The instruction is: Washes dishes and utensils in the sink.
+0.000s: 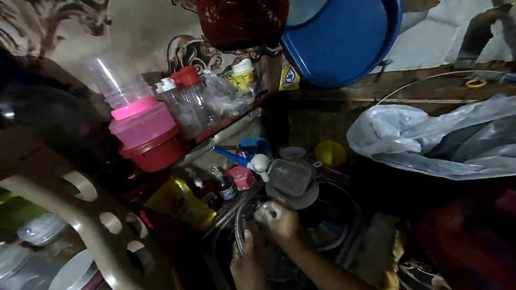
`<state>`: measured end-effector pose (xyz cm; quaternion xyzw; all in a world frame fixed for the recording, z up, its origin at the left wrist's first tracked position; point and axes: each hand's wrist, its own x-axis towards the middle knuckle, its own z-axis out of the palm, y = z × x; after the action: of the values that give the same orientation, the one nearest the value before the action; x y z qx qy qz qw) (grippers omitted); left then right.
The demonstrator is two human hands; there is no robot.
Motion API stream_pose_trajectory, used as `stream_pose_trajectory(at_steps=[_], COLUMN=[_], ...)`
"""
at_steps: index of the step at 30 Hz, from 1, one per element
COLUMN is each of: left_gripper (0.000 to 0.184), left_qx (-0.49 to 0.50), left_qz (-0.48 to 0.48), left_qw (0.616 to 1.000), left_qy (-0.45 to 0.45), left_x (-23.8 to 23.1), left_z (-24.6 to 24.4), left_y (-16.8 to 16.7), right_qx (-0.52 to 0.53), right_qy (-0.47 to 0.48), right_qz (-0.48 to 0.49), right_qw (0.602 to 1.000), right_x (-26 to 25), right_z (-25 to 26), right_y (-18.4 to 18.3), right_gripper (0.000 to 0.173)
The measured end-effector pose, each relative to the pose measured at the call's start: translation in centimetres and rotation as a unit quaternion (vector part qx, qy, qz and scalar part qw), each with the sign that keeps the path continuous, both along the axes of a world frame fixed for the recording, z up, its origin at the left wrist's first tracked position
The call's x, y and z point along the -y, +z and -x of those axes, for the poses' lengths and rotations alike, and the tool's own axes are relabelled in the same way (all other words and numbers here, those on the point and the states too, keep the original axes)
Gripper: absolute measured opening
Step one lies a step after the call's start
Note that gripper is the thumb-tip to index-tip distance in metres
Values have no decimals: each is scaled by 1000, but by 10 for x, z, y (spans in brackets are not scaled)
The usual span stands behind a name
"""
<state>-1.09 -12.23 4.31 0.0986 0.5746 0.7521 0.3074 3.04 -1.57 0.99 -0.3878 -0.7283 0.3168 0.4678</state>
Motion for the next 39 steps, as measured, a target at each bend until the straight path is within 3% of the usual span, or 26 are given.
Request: stream_pose_trajectory(at_steps=[4, 7, 8, 10, 12, 16, 19, 24, 26, 30, 33, 36, 39], left_gripper=[31, 35, 35, 35, 34, 46, 47, 35, 35, 36, 34, 36, 41], left_qx=[-38, -48, -54, -57, -48, -41, 4, 48, 73, 135, 150, 155, 176], left_qz=[30, 39, 31, 11, 33, 7, 9, 30, 47, 56, 67, 53, 41], left_qw=[998, 997, 997, 998, 998, 999, 1000, 998, 996, 989, 986, 987, 984], left_qy=[49, 48, 37, 10, 18, -5, -14, 29, 13, -5, 7, -2, -2], left_x=[10, 12, 11, 5, -1, -3, -4, -13, -13, -12, -14, -16, -22], left_z=[26, 32, 29, 23, 16, 30, 40, 31, 25, 21, 16, 13, 11], left_y=[-3, 5, 4, 4, 4, -10, -28, -36, -33, -29, -21, -21, -22], right_qx=[54, 152, 138, 6, -58, 51, 153, 351, 375, 268, 162, 113, 92], right_qy=[221, 178, 151, 127, 193, 329, 355, 313, 277, 170, 52, -36, -89], right_qz=[1, 87, 78, -25, -76, 6, 53, 63, 86, 171, 139, 137, 134], right_qw=[974, 968, 976, 992, 976, 943, 921, 880, 880, 933, 976, 983, 983], right_x=[54, 14, 3, -5, 13, 49, 45, -9, -29, -70, -103, -147, -201], right_z=[-27, -34, -27, -1, 13, -18, -43, -66, -70, -90, -98, -89, -67], right_y=[2, -4, -4, 0, 9, 21, 13, 7, 14, 51, 70, 86, 80], right_gripper=[23, 32, 33, 30, 25, 24, 25, 24, 27, 27, 25, 28, 27])
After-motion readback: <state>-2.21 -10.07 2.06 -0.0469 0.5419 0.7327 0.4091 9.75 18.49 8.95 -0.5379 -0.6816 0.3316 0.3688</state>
